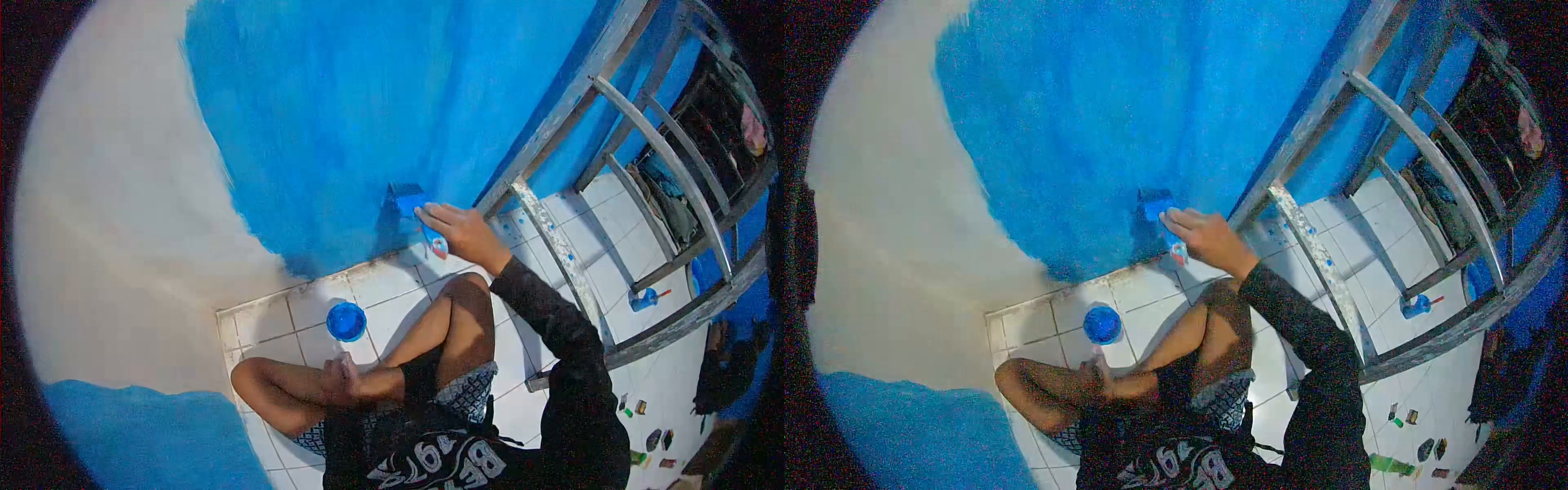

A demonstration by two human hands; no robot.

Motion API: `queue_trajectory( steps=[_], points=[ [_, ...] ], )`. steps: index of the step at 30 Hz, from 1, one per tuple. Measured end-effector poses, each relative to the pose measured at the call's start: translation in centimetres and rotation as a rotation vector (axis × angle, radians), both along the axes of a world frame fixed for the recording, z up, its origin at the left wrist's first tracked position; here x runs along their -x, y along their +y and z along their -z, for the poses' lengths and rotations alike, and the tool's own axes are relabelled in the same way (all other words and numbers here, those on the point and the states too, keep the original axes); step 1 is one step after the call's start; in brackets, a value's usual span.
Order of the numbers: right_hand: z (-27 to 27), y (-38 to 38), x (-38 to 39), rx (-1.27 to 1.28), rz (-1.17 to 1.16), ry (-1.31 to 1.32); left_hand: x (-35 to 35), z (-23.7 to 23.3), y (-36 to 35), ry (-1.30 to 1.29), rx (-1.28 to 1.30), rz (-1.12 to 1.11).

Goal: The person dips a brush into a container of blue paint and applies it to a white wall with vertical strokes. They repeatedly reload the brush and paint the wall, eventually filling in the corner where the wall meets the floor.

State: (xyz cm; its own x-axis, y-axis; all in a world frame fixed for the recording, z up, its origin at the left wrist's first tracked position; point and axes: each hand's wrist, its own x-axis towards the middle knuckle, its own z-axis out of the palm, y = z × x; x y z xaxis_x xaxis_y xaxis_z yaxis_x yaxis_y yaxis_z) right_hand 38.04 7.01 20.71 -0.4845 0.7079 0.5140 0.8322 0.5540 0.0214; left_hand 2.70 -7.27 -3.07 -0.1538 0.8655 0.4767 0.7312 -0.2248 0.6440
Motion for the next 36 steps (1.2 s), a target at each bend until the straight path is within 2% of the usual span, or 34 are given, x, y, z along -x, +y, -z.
queue_trajectory(
  steps=[3, 6, 7, 8, 9, 11, 12, 13, 14, 15, 16, 17, 18, 22, 25, 27, 28, 29, 32, 34, 36],
  points=[
    [-3.4, 2.4, -3.0, 0.007, -0.047, 0.096, 0.4, 4.7, 0.9, -0.006, -0.148, -0.049],
    [-12.8, 4.5, -4.1, -0.203, -0.070, 0.107, 1.4, 9.5, 0.2, 0.000, -0.343, -0.124],
    [-16.0, 5.1, -4.5, -0.302, -0.103, 0.092, 0.6, 8.7, 0.2, 0.000, -0.336, -0.121],
    [-19.1, 6.1, -5.0, -0.371, -0.231, 0.124, -0.8, 6.8, 0.5, 0.095, -0.457, -0.249],
    [-21.7, 6.6, -5.5, -0.437, -0.358, 0.158, -0.6, 4.6, 0.5, 0.096, -0.449, -0.245],
    [-25.9, 6.2, -7.3, -0.627, -0.131, -0.052, 0.5, 0.2, 0.5, 0.271, -0.450, -0.107],
    [-27.4, 5.6, -6.1, -0.623, -0.129, -0.053, 1.0, -0.9, 0.5, 0.343, -0.323, 0.161],
    [-28.7, 5.0, -4.3, -0.788, -0.141, -0.117, 0.4, 0.2, 1.0, 0.341, -0.321, 0.165],
    [-29.2, 4.7, -3.4, -0.952, -0.151, -0.183, -0.5, 2.5, 1.8, 0.395, -0.566, -0.071],
    [-28.3, 5.6, -4.2, -1.069, -0.171, -0.311, -0.5, 2.3, 1.6, 0.392, -0.566, -0.067],
    [-26.6, 5.6, -4.8, -1.067, -0.169, -0.313, -0.1, 1.6, 1.1, 0.332, -0.417, -0.085],
    [-24.5, 5.2, -5.1, -0.927, -0.120, -0.235, 0.4, 0.8, 0.6, 0.271, -0.269, -0.105],
    [-22.0, 4.9, -5.3, -0.785, -0.073, -0.157, 1.1, -0.6, 0.0, 0.091, 0.267, 0.100],
    [-10.3, 4.4, -4.4, -0.624, 0.020, -0.063, 1.5, -1.2, 0.0, 0.122, 0.091, 0.246],
    [-2.0, 2.3, -3.5, -0.400, 0.037, 0.065, 1.3, 0.1, -0.4, 0.142, 0.207, 0.153],
    [1.3, 1.2, -3.2, -0.354, 0.015, 0.098, 1.4, 0.4, -0.1, 0.163, 0.278, 0.096],
    [2.3, 0.6, -3.1, -0.205, 0.044, 0.103, 1.3, -0.2, 0.1, 0.167, 0.270, 0.094],
    [3.0, 0.3, -3.3, -0.053, 0.075, 0.108, 1.2, -0.9, 0.0, 0.130, 0.222, 0.111],
    [-0.9, 0.5, -4.5, 0.007, -0.047, 0.184, 0.3, -4.2, -0.2, 0.010, 0.083, 0.166],
    [-6.0, 1.2, -5.5, -0.039, -0.005, 0.119, 0.3, -4.0, -0.1, -0.034, 0.040, 0.189],
    [-12.7, 3.5, -6.9, -0.188, -0.131, 0.111, 0.8, -2.4, 0.2, 0.070, -0.006, 0.209]
  ],
)
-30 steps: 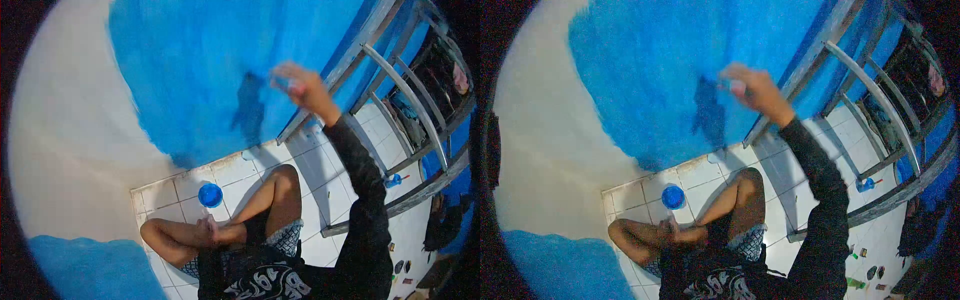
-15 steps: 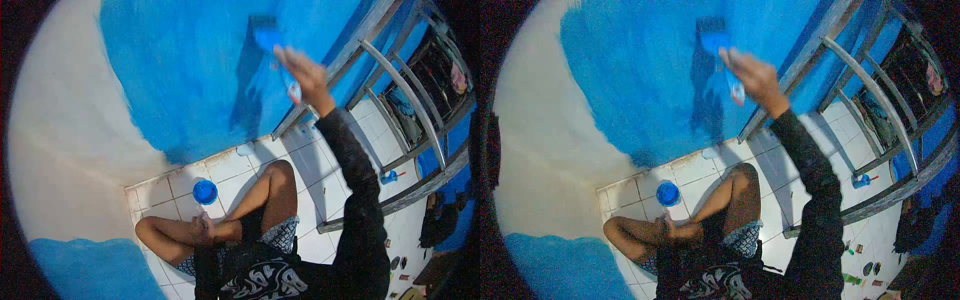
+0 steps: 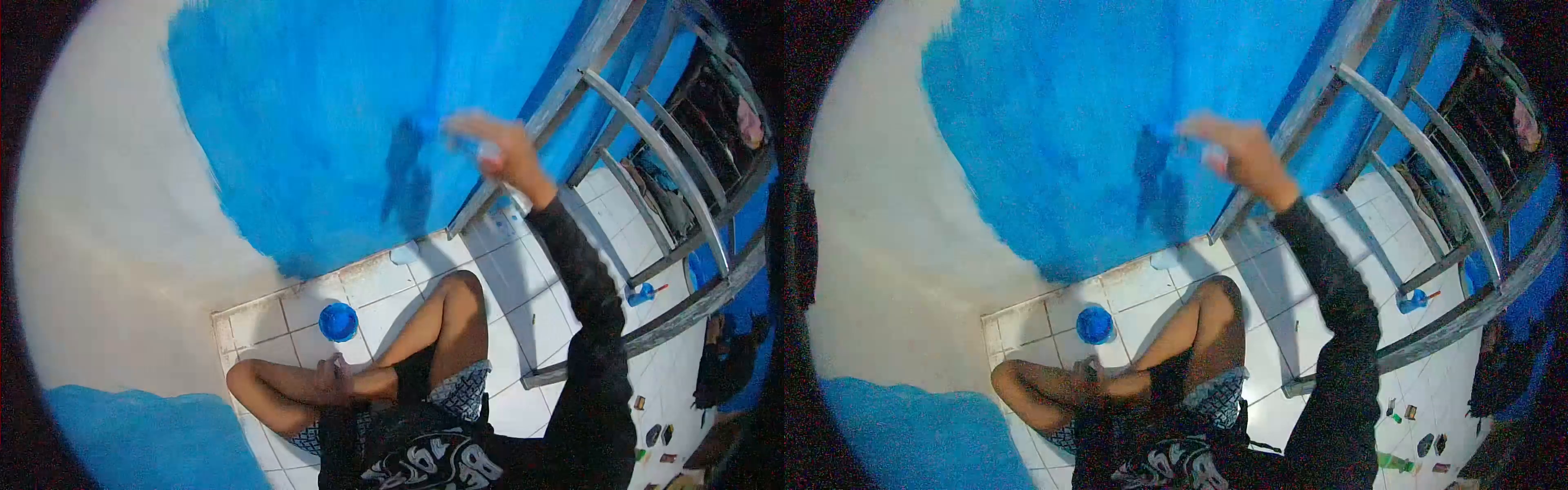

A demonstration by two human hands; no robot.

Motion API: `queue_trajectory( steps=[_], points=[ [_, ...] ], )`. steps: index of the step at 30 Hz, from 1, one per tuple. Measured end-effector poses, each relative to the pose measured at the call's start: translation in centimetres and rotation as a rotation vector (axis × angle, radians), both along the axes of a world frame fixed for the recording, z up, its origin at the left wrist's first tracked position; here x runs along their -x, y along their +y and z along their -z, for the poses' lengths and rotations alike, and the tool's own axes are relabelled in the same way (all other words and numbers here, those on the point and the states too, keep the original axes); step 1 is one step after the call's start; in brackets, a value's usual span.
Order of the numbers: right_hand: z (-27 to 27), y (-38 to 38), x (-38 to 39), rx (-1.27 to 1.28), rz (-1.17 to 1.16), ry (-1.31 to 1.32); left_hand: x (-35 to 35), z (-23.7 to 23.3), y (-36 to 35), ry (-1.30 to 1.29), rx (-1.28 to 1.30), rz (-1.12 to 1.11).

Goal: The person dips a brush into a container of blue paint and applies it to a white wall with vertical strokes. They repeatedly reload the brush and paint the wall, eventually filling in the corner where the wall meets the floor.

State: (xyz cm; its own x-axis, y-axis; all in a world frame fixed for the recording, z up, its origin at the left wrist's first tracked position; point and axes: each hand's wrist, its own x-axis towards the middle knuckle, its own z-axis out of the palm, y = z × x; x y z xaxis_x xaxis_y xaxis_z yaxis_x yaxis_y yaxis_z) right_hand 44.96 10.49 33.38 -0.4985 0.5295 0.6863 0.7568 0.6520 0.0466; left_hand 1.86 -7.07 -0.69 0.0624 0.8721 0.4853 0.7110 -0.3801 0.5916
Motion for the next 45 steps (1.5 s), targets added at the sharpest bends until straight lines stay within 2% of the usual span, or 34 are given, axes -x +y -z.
queue_trajectory(
  steps=[1, 3, 4, 6, 8, 9, 11, 12, 13, 15, 16, 18, 22, 23, 24, 25, 26, 27, 30, 31, 32, 33, 36, 37, 40, 41, 42, 44, 45],
  points=[
    [-3.2, 1.4, -0.7, -0.075, -0.007, -0.027, -0.2, -0.1, -0.3, 0.003, 0.003, 0.003],
    [-9.5, 3.7, -2.4, -0.172, 0.021, -0.086, -0.7, -0.6, -0.9, 0.046, 0.209, -0.146],
    [-12.5, 3.8, -2.9, -0.191, 0.057, -0.120, 0.1, 0.7, -0.7, 0.050, 0.214, -0.148],
    [-18.3, 1.0, 2.0, -0.454, -0.002, -0.095, 1.9, 4.1, 0.1, -0.053, 0.064, 0.124],
    [-20.9, 2.5, 1.2, -0.609, -0.091, -0.059, 2.0, 5.6, 0.0, -0.048, 0.081, 0.120],
    [-20.8, 2.6, 1.4, -0.604, -0.087, -0.064, 2.0, 5.9, 0.0, -0.041, 0.092, 0.116],
    [-20.1, 2.9, 1.8, -0.787, -0.094, -0.142, 2.0, 6.3, 0.1, -0.022, 0.105, 0.105],
    [-18.7, 2.5, 2.4, -0.935, 0.025, -0.311, 1.9, 5.7, 0.3, -0.011, 0.112, 0.097],
    [-16.4, 0.8, 2.8, -0.706, 0.073, -0.191, 1.5, 5.3, 0.1, -0.013, 0.112, 0.093],
    [-9.8, 1.8, 1.2, -0.589, 0.154, -0.208, -0.2, 2.1, -0.4, 0.049, 0.068, -0.136],
    [-6.6, 2.2, 1.7, -0.550, 0.137, -0.130, 0.1, 2.4, -0.6, 0.044, 0.069, -0.143],
    [-0.4, 1.8, 3.0, -0.461, 0.124, -0.060, 1.5, 3.6, -0.6, -0.002, 0.170, -0.011],
    [11.7, -1.3, 5.4, -0.126, 0.117, -0.021, 1.7, 5.3, -1.1, -0.135, 0.151, 0.045],
    [13.6, -2.3, 6.1, -0.012, 0.124, -0.019, 1.8, 5.4, -1.0, -0.041, 0.162, 0.041],
    [15.0, -2.7, 6.6, -0.019, 0.110, -0.016, 2.1, 5.5, -0.6, 0.055, 0.170, 0.035],
    [16.0, -3.1, 7.1, 0.120, 0.110, -0.053, 3.1, 6.8, -0.3, 0.060, 0.164, 0.022],
    [16.6, -3.0, 7.3, 0.254, 0.114, -0.090, 4.2, 7.9, 0.2, 0.052, 0.137, 0.193],
    [16.2, -2.4, 7.3, 0.243, 0.108, -0.083, 5.0, 10.1, 0.7, 0.048, 0.108, 0.365],
    [11.1, 0.4, 7.5, 0.105, -0.045, -0.026, 3.3, 24.1, -1.4, 0.254, -0.146, -0.400],
    [8.0, 1.6, 7.4, 0.050, -0.127, 0.031, 2.3, 18.4, -1.1, 0.078, -0.147, -0.361],
    [4.1, 2.1, 7.3, -0.008, -0.118, 0.003, 1.3, 12.4, -0.6, 0.022, -0.136, -0.313],
    [0.0, 2.4, 7.5, -0.064, -0.108, -0.024, 0.7, 8.8, -0.5, 0.013, -0.107, -0.288],
    [-10.4, 2.2, 8.6, -0.427, -0.047, -0.071, -0.1, 3.4, -0.3, 0.033, -0.047, -0.246],
    [-12.9, 2.5, 7.8, -0.533, 0.000, -0.075, -0.4, 3.6, -0.2, 0.028, -0.036, -0.246],
    [-17.7, 2.2, 9.4, -0.733, 0.038, -0.121, -1.8, 6.5, 0.8, -0.133, -0.319, -0.351],
    [-18.2, 1.9, 10.1, -0.837, 0.024, -0.149, -2.0, 7.7, 1.1, -0.185, -0.416, -0.381],
    [-17.2, 1.9, 9.9, -0.833, 0.032, -0.157, -1.7, 9.1, 1.1, -0.190, -0.412, -0.372],
    [-12.7, 2.7, 9.3, -0.663, 0.075, -0.184, 0.3, 12.4, 0.4, -0.319, -0.135, -0.251],
    [-10.4, 3.1, 9.9, -0.598, 0.025, -0.185, 1.3, 13.5, -0.1, -0.385, 0.242, -0.093]
  ],
)
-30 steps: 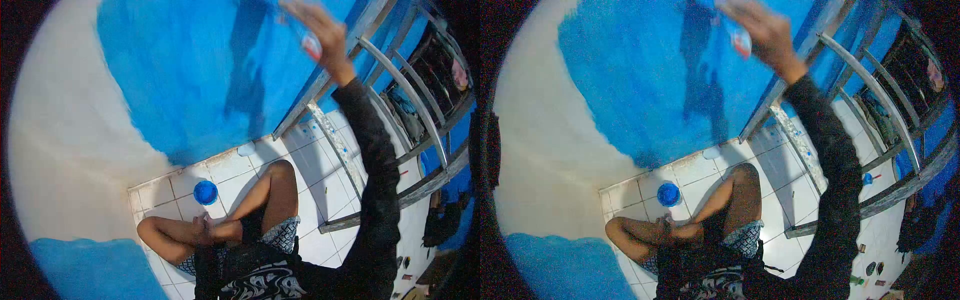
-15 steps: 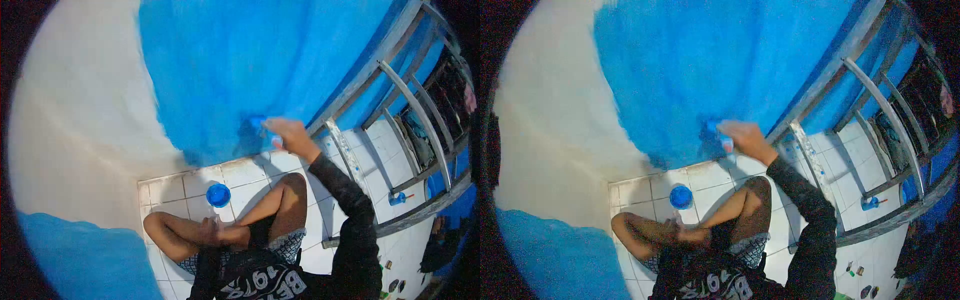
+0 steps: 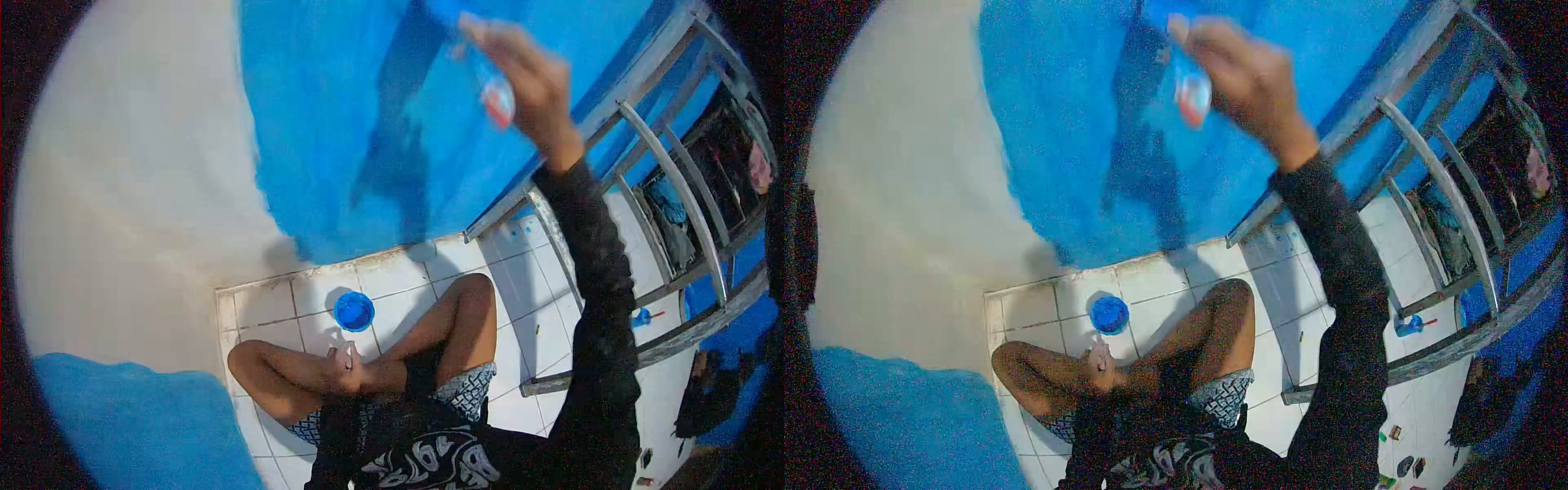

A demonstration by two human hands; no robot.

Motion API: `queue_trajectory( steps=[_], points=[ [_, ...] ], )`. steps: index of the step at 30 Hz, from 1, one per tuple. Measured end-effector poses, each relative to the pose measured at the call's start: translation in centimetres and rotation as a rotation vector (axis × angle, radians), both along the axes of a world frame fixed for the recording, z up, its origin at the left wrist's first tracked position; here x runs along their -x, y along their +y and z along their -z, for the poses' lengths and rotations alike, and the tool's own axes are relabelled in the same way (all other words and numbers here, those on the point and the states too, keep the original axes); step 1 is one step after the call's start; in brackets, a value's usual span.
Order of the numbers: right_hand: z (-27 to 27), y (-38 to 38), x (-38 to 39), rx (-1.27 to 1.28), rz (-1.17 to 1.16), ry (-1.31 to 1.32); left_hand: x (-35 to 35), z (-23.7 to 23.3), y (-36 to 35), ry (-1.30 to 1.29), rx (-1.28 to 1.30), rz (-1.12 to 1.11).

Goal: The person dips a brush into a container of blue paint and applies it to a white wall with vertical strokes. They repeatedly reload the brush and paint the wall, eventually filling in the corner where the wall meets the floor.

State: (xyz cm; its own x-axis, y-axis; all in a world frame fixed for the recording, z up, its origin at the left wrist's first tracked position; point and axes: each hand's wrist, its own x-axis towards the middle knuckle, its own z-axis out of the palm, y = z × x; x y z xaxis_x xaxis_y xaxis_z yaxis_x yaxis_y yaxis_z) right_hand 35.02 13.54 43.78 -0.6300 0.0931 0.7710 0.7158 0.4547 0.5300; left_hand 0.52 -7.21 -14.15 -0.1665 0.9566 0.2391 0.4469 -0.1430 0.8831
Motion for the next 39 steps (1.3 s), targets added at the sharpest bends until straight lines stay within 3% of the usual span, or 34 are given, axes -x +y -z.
queue_trajectory(
  steps=[1, 2, 3, 5, 6, 7, 9, 10, 12, 13, 15, 17, 18, 21, 22, 24, 25, 26, 27, 28, 29, 30, 31, 32, 33, 36, 37, 39],
  points=[
    [2.8, 0.0, 1.0, 0.072, -0.042, -0.013, -0.9, -1.3, 0.0, -0.001, 0.000, -0.008],
    [6.0, -0.5, 1.9, 0.148, -0.006, -0.011, -3.0, -4.1, 0.2, 0.227, -0.279, -0.313],
    [9.4, -1.1, 2.7, 0.222, 0.031, -0.011, -3.1, -4.7, 0.3, 0.225, -0.280, -0.322],
    [16.2, -2.3, 3.8, 0.555, -0.073, 0.105, -3.4, -5.2, 0.6, 0.343, -0.542, -0.464],
    [19.5, -2.9, 4.1, 0.546, -0.027, 0.002, -2.9, -4.8, 0.7, 0.233, -0.525, -0.300],
    [22.3, -3.3, 4.3, 0.534, 0.021, -0.099, -2.6, -4.2, 0.2, 0.231, -0.531, -0.306],
    [26.0, -3.2, 4.9, 0.597, -0.097, -0.065, -2.0, -3.5, -0.2, 0.046, -0.061, -0.186],
    [26.6, -3.0, 4.8, 0.590, -0.099, -0.062, -2.5, -5.3, 0.0, 0.049, -0.069, -0.187],
    [27.3, -2.7, 4.5, 0.797, -0.017, -0.063, -3.7, -9.2, 0.2, 0.428, -0.320, -0.405],
    [26.2, -2.2, 4.2, 0.792, -0.016, -0.057, -3.3, -10.0, 0.2, 0.432, -0.327, -0.403],
    [22.6, -0.1, 3.0, 0.603, -0.074, -0.019, -2.2, -11.5, -0.2, 0.393, -0.198, -0.191],
    [13.3, -0.4, 3.4, 0.807, 0.030, 0.098, -1.4, -14.3, -0.3, 0.316, -0.172, -0.056],
    [11.8, 1.7, 2.4, 0.522, -0.223, 0.177, -1.4, -15.1, -0.1, 0.226, -0.156, 0.063],
    [2.5, 0.9, 2.5, 0.394, -0.191, 0.163, -1.7, -14.8, -0.2, 0.302, -0.100, 0.021],
    [0.6, 0.9, 2.5, 0.278, -0.247, 0.136, -1.5, -13.0, -0.1, 0.299, -0.088, 0.012],
    [-2.1, -0.9, 2.9, 0.192, -0.274, 0.104, -1.1, -7.7, -0.2, 0.388, -0.314, -0.010],
    [-2.8, -1.7, 3.0, 0.086, -0.291, 0.070, -1.4, -8.3, -0.1, 0.386, -0.308, -0.007],
    [-2.2, -3.5, 3.6, 0.042, -0.014, 0.030, -1.9, -8.8, 0.2, 0.366, -0.377, -0.092],
    [-1.1, -2.7, 3.4, 0.045, -0.013, 0.024, -2.3, -9.3, 0.3, 0.345, -0.445, -0.181],
    [1.4, -1.0, 2.8, 0.005, -0.064, 0.031, 0.3, 4.9, 0.0, 0.425, -0.312, -0.136],
    [4.0, 0.4, 2.4, -0.037, -0.118, 0.043, 2.4, 16.3, 0.0, 0.515, -0.179, -0.084],
    [6.6, 0.5, 2.7, -0.039, -0.034, 0.026, 2.7, 16.5, 0.8, 0.609, -0.055, -0.026],
    [9.4, -0.1, 3.0, -0.040, 0.050, 0.011, 2.8, 16.5, -0.3, 0.489, -0.093, -0.030],
    [12.7, -0.5, 3.1, 0.045, 0.056, 0.038, 0.9, 5.2, -0.5, 0.368, -0.136, -0.030],
    [16.0, -0.8, 2.9, 0.127, 0.059, 0.062, -1.7, -11.0, -0.3, 0.250, -0.182, -0.028],
    [25.2, -3.0, 2.8, 0.315, 0.079, 0.070, -1.1, -2.1, -0.1, 0.157, -0.345, -0.090],
    [28.1, -4.0, 2.8, 0.421, 0.101, 0.087, -1.4, -4.1, 0.3, 0.160, -0.344, -0.093],
    [33.2, -4.8, 2.4, 0.636, 0.067, 0.120, -2.7, -10.8, 1.9, 0.251, -0.627, -0.102]
  ],
)
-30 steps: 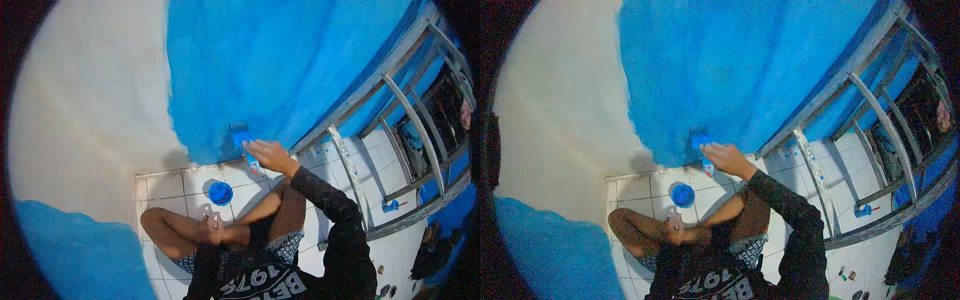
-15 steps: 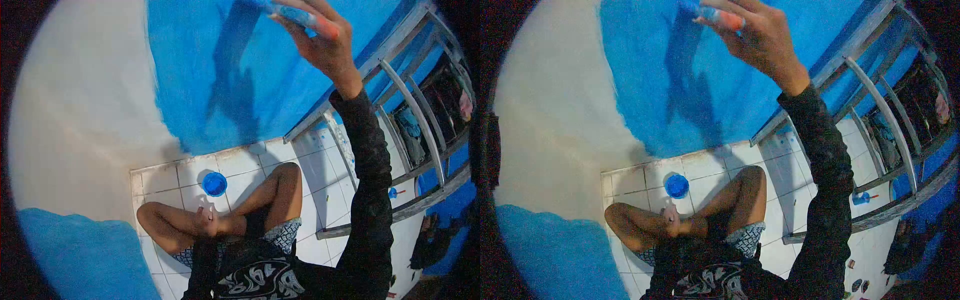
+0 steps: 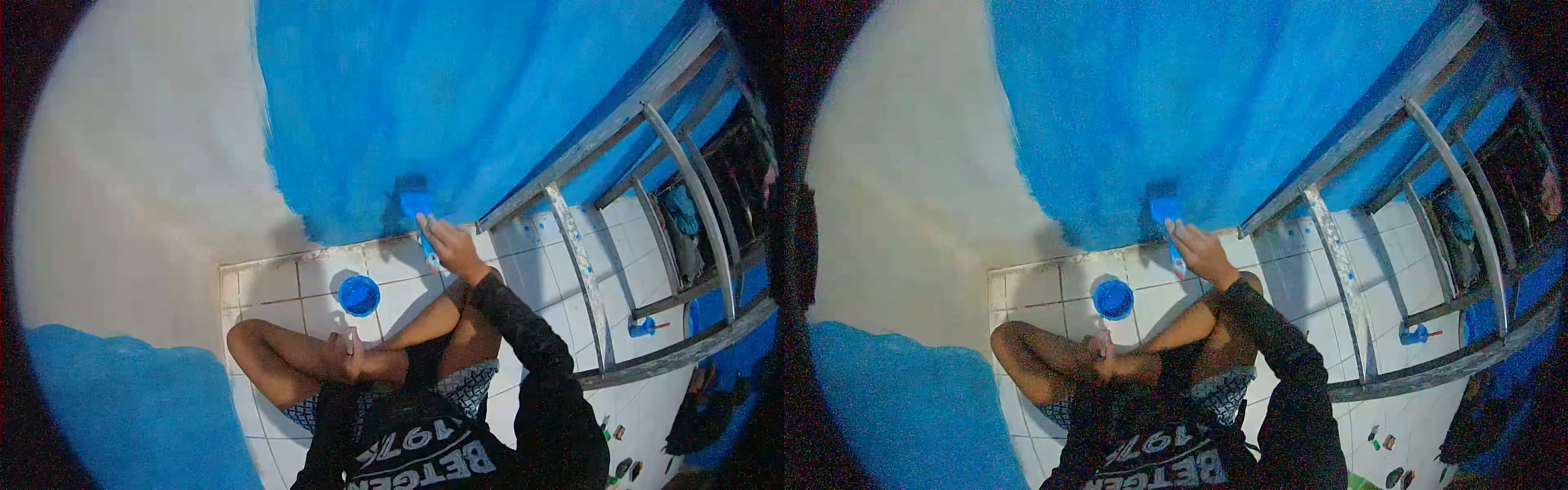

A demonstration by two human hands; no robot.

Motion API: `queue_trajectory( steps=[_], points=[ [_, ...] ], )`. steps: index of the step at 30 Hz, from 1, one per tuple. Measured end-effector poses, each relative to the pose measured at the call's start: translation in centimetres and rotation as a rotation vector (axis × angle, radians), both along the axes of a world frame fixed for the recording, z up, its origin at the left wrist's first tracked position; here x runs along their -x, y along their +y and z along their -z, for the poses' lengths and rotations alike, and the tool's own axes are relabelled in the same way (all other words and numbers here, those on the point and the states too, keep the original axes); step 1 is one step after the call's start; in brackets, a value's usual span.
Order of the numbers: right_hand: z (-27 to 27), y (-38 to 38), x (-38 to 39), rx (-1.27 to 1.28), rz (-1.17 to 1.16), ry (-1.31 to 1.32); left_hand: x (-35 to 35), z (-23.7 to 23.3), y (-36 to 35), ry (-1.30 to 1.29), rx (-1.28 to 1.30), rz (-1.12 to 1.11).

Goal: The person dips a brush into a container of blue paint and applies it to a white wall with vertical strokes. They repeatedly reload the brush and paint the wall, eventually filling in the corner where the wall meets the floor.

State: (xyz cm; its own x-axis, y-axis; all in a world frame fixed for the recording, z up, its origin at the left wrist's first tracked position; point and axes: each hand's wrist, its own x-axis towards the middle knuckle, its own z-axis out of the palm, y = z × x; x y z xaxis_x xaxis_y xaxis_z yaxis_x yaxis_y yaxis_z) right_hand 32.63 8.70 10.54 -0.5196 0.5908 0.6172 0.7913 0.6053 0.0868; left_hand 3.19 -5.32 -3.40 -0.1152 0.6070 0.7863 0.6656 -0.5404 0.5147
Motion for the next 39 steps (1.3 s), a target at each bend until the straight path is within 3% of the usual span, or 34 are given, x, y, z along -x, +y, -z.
queue_trajectory(
  steps=[1, 3, 4, 6, 7, 10, 11, 12, 14, 15, 17, 19, 20, 22, 23, 25, 27, 28, 30, 34, 36, 37, 39],
  points=[
    [1.9, 0.0, -0.3, 0.001, -0.001, 0.005, -0.4, 0.1, -0.4, 0.005, 0.001, -0.001],
    [4.2, -0.3, -0.4, 0.027, -0.017, -0.012, -0.6, 0.0, -1.4, 0.258, 0.326, -0.303],
    [4.7, -0.6, -0.4, 0.032, -0.022, -0.007, -0.2, -0.5, -1.9, 0.263, 0.331, -0.308],
    [4.4, -1.4, -0.9, 0.215, 0.015, -0.012, 0.0, -4.1, -2.5, -0.024, 0.731, -0.115],
    [3.7, -1.4, -1.4, 0.214, 0.017, -0.017, 0.4, -3.2, -2.4, -0.022, 0.679, -0.068],
    [-0.2, -0.6, -2.9, 0.370, -0.018, -0.030, 1.2, 6.0, -2.2, 0.164, 0.366, -0.171],
    [-2.2, 0.0, -3.6, 0.370, -0.016, -0.009, 1.2, 9.5, -2.1, 0.265, 0.275, -0.332],
    [-4.5, 1.0, -4.5, 0.274, -0.052, 0.005, 0.9, 13.7, -2.2, 0.456, 0.202, -0.644],
    [-10.4, 2.9, -5.7, 0.208, -0.078, 0.121, 0.8, 4.0, -2.2, 0.237, 0.389, -0.222],
    [-14.0, 2.7, -6.0, 0.369, 0.060, 0.195, 0.7, -1.7, -2.1, 0.104, 0.495, -0.044],
    [-19.6, 3.4, -6.6, 0.004, -0.086, 0.155, 0.9, -1.3, -2.0, 0.110, 0.515, -0.037],
    [-25.0, 2.6, -6.1, -0.197, -0.129, 0.087, 1.0, 0.2, -1.6, 0.110, 0.530, -0.027],
    [-26.3, 2.4, -6.3, -0.192, -0.124, 0.083, 0.9, 1.7, -1.6, 0.181, 0.529, -0.104],
    [-27.9, 2.1, -7.0, -0.527, -0.134, 0.037, 0.7, 0.9, -1.6, 0.249, 0.527, -0.175],
    [-27.4, 2.3, -6.6, -0.659, -0.081, 0.034, 1.0, -0.9, -1.8, 0.218, 0.526, -0.069],
    [-24.7, 2.9, -6.8, -0.660, -0.036, 0.041, 1.5, -1.7, -1.2, 0.190, 0.518, 0.034],
    [-20.2, 4.3, -7.4, -0.649, 0.033, 0.016, 2.6, -0.5, -0.4, 0.544, -0.072, 0.111],
    [-17.9, 4.3, -7.2, -0.576, 0.066, 0.041, 2.3, -1.2, -0.9, 0.551, -0.070, 0.109],
    [-13.2, 3.2, -6.8, -0.413, 0.094, 0.109, 0.7, -3.0, -2.2, 0.246, 0.475, -0.022],
    [-1.6, -0.5, -5.9, -0.068, 0.171, 0.194, 1.4, -2.5, -2.0, 0.280, 0.397, 0.074],
    [4.3, -1.7, -6.1, 0.095, 0.180, 0.172, 1.4, -2.0, -2.1, 0.325, 0.553, -0.010],
    [5.9, -2.2, -6.2, 0.147, 0.163, 0.139, 1.6, -1.4, -1.6, 0.327, 0.548, -0.013],
    [7.0, -3.2, -5.9, 0.174, 0.142, 0.130, 2.6, -1.1, -0.4, 0.573, 0.044, 0.182]
  ],
)
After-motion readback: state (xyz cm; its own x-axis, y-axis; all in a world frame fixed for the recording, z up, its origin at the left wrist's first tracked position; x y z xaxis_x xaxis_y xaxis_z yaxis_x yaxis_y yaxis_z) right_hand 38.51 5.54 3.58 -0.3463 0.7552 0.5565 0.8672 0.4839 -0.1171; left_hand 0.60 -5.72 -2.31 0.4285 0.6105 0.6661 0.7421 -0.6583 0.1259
